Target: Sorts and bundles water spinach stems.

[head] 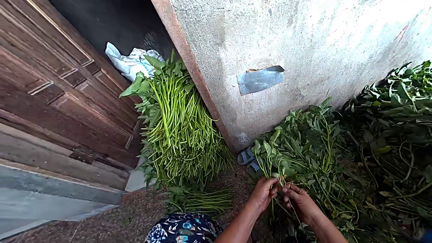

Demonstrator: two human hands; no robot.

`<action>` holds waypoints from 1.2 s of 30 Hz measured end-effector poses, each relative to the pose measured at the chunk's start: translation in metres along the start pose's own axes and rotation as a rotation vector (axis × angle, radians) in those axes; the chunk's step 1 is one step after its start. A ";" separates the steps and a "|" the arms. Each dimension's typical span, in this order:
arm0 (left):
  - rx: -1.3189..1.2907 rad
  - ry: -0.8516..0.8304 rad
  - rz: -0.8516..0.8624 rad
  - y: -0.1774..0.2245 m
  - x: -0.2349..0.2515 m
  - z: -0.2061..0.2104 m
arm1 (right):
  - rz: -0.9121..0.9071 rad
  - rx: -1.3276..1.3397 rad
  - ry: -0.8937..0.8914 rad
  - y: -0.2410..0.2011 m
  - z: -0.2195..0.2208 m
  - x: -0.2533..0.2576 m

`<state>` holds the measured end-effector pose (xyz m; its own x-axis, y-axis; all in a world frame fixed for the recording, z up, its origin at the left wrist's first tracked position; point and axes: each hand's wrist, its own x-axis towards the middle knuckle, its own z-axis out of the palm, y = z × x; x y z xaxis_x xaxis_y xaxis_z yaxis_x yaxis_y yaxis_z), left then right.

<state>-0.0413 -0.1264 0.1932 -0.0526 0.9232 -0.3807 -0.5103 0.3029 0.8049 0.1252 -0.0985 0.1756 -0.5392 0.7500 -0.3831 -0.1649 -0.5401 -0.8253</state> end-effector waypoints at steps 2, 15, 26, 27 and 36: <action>0.006 -0.014 0.008 0.002 -0.001 0.001 | 0.036 0.083 -0.008 0.001 0.000 0.000; 0.141 0.184 0.267 0.005 -0.007 0.013 | 0.183 0.270 0.090 -0.005 0.023 -0.008; 0.194 0.528 0.213 0.005 0.010 -0.007 | 0.404 -0.616 -0.037 0.029 -0.015 -0.011; 0.215 0.529 0.216 0.008 0.011 -0.012 | 0.451 -0.918 -0.099 0.028 -0.023 -0.010; 0.410 0.367 0.256 -0.010 -0.001 -0.001 | -0.024 -0.508 0.009 -0.031 0.008 0.022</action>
<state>-0.0373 -0.1308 0.1850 -0.4601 0.8587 -0.2256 -0.0743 0.2160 0.9736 0.1121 -0.0682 0.1958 -0.5327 0.7643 -0.3635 0.2464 -0.2708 -0.9306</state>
